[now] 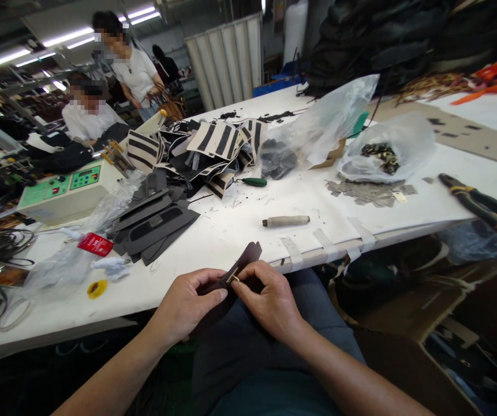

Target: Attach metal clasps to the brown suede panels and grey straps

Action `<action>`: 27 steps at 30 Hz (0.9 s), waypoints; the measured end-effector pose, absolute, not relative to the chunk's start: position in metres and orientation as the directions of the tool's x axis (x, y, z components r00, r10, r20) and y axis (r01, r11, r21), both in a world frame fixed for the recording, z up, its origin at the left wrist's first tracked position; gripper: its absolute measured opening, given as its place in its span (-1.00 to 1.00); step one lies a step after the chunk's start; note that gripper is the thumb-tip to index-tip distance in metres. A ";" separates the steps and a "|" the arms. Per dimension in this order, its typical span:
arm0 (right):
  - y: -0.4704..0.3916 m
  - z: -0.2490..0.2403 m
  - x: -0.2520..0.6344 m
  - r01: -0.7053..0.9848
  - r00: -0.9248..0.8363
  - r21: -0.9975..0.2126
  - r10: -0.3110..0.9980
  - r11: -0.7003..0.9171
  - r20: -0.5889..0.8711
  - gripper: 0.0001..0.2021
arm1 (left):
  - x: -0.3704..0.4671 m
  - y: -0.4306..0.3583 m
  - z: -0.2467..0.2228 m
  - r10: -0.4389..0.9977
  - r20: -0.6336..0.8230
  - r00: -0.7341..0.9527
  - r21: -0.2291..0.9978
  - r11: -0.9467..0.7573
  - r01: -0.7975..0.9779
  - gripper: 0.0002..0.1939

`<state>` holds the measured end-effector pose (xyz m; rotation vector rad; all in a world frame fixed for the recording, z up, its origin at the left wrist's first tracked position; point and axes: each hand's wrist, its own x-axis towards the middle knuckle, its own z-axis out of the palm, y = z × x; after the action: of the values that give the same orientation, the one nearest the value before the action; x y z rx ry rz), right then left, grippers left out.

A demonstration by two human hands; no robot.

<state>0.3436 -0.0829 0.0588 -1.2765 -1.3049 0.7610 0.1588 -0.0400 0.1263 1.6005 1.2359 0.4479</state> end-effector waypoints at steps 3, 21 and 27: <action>-0.083 0.061 0.343 0.123 0.157 -0.990 0.984 0.066 0.085 -0.93 | 0.160 -0.043 0.125 0.881 -0.263 0.394 0.862 0.031 0.506 -0.68; -0.081 0.052 0.344 0.773 -0.192 -0.523 0.918 0.360 0.348 -0.63 | 0.152 -0.051 0.109 0.867 -0.227 0.443 0.872 -0.021 0.489 -0.55; -0.082 0.054 0.344 0.667 -0.107 -0.670 0.931 0.327 0.348 -0.63 | 0.155 -0.057 0.106 0.900 -0.211 0.382 0.868 -0.007 0.496 -0.53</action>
<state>0.3444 -0.0819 0.0544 -1.4142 -1.8496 0.4504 0.1553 -0.0566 0.1055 1.6527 1.2560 0.5112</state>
